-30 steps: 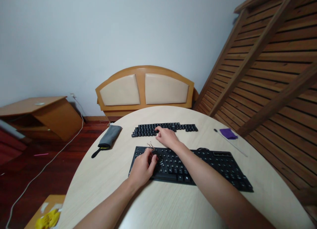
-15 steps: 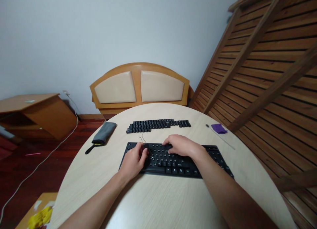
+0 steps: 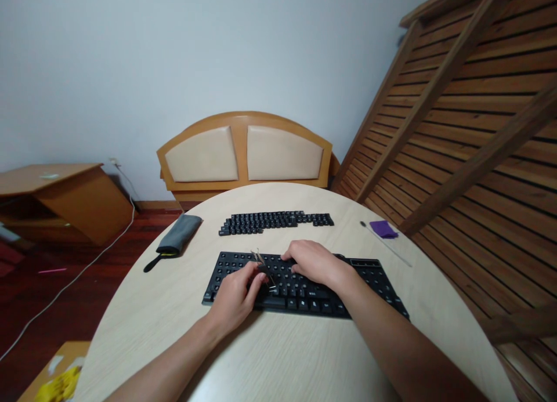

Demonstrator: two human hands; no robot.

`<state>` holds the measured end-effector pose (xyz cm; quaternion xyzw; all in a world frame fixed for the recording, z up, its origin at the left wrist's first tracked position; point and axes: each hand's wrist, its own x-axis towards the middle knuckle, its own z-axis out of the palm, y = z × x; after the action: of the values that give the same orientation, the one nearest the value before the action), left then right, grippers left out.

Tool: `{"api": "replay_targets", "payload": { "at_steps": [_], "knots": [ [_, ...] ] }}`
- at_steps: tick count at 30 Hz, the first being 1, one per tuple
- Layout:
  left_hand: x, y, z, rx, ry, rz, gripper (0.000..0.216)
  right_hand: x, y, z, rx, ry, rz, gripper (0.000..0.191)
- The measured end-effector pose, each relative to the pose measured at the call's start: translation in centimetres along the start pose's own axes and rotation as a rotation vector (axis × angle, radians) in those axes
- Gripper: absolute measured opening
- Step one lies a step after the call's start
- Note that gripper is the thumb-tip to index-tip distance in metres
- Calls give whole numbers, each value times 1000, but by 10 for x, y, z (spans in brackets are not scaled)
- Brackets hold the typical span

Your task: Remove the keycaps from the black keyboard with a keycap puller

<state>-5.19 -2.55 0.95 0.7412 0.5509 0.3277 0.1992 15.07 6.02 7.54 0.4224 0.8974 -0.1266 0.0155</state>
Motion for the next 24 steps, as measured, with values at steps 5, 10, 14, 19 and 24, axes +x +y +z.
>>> {"api": "replay_targets", "payload": {
  "at_steps": [5,10,14,19,24],
  "knots": [
    [0,0,-1,-13,-30,9,24,0,-3,-1,-30,-3,-11,39],
    [0,1,-3,-2,-39,40,24,3,0,4,-32,9,-70,37],
    [-3,-1,-6,104,-41,170,17,4,0,6,-44,7,-104,36],
    [-4,-3,-10,178,-155,479,14,3,-3,6,-49,-2,-102,37],
    [-1,-6,-12,187,-29,396,19,-1,-5,6,-49,-19,-99,38]
  ]
}}
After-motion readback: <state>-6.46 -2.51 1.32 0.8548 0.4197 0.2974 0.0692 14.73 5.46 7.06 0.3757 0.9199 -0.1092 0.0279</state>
